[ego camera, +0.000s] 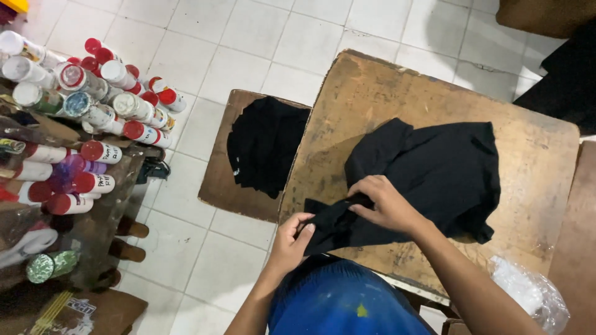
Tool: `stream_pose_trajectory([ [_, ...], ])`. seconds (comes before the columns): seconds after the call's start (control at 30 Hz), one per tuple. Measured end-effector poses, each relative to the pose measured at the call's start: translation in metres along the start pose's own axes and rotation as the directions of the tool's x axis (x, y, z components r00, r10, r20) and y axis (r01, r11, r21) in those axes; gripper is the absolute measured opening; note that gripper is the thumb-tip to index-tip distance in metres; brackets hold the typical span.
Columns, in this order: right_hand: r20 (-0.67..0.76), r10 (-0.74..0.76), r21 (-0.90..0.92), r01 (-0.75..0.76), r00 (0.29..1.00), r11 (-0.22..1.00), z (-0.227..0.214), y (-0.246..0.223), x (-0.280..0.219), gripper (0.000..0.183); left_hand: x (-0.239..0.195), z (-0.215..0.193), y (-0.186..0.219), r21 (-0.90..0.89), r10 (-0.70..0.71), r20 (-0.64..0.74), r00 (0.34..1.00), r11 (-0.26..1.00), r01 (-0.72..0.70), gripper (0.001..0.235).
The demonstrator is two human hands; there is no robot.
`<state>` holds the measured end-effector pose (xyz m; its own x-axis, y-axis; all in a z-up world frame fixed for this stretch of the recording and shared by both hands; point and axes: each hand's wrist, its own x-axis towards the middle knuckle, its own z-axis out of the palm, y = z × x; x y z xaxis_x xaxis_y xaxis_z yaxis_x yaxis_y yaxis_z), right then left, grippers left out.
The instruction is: Applying a heat-transfer label to a black garment using a hand iron on a workbench.
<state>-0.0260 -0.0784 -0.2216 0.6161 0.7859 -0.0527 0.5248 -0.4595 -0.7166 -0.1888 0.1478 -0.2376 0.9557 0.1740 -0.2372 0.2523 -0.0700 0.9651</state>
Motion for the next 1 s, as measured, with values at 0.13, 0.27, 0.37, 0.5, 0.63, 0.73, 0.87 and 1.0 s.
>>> stream_pose_trajectory([
  [0.13,-0.042,0.003,-0.031,-0.004,0.999,1.0,-0.038,-0.023,-0.013,0.03,0.025,-0.004,0.019,-0.023,0.036,0.077,0.996,0.999,-0.034,0.026],
  [0.27,-0.093,0.023,-0.055,-0.028,0.995,0.998,-0.047,-0.031,-0.026,0.041,0.04,0.002,0.045,-0.122,0.157,0.118,0.981,0.982,-0.142,0.029],
  [0.37,-0.191,-0.032,-0.116,0.01,0.981,0.993,-0.039,-0.02,-0.037,0.037,0.046,0.007,0.048,-0.173,0.199,0.151,0.968,0.97,-0.172,0.031],
  [0.5,-0.331,-0.008,0.025,0.017,0.944,1.0,-0.046,-0.031,-0.048,0.015,0.046,0.01,0.064,-0.213,0.213,0.198,0.957,0.962,-0.171,0.033],
  [0.63,-0.416,0.032,0.069,-0.003,0.909,0.998,-0.048,-0.036,-0.059,0.012,0.047,0.012,0.051,-0.253,0.188,0.256,0.948,0.96,-0.122,0.033],
  [0.73,-0.41,0.133,0.224,-0.042,0.902,0.974,-0.042,-0.028,-0.069,0.018,0.049,0.014,0.028,-0.347,0.142,0.276,0.95,0.937,-0.039,0.036],
  [0.87,-0.367,0.274,0.328,-0.152,0.889,0.932,-0.036,-0.034,-0.072,0.019,0.051,0.013,0.01,-0.536,0.081,0.26,0.962,0.841,0.074,0.037],
  [1.0,-0.295,0.104,-0.038,-0.12,0.95,0.992,-0.061,-0.063,-0.068,0.016,0.048,0.002,0.054,-0.721,0.021,0.206,0.978,0.679,0.137,0.033],
])
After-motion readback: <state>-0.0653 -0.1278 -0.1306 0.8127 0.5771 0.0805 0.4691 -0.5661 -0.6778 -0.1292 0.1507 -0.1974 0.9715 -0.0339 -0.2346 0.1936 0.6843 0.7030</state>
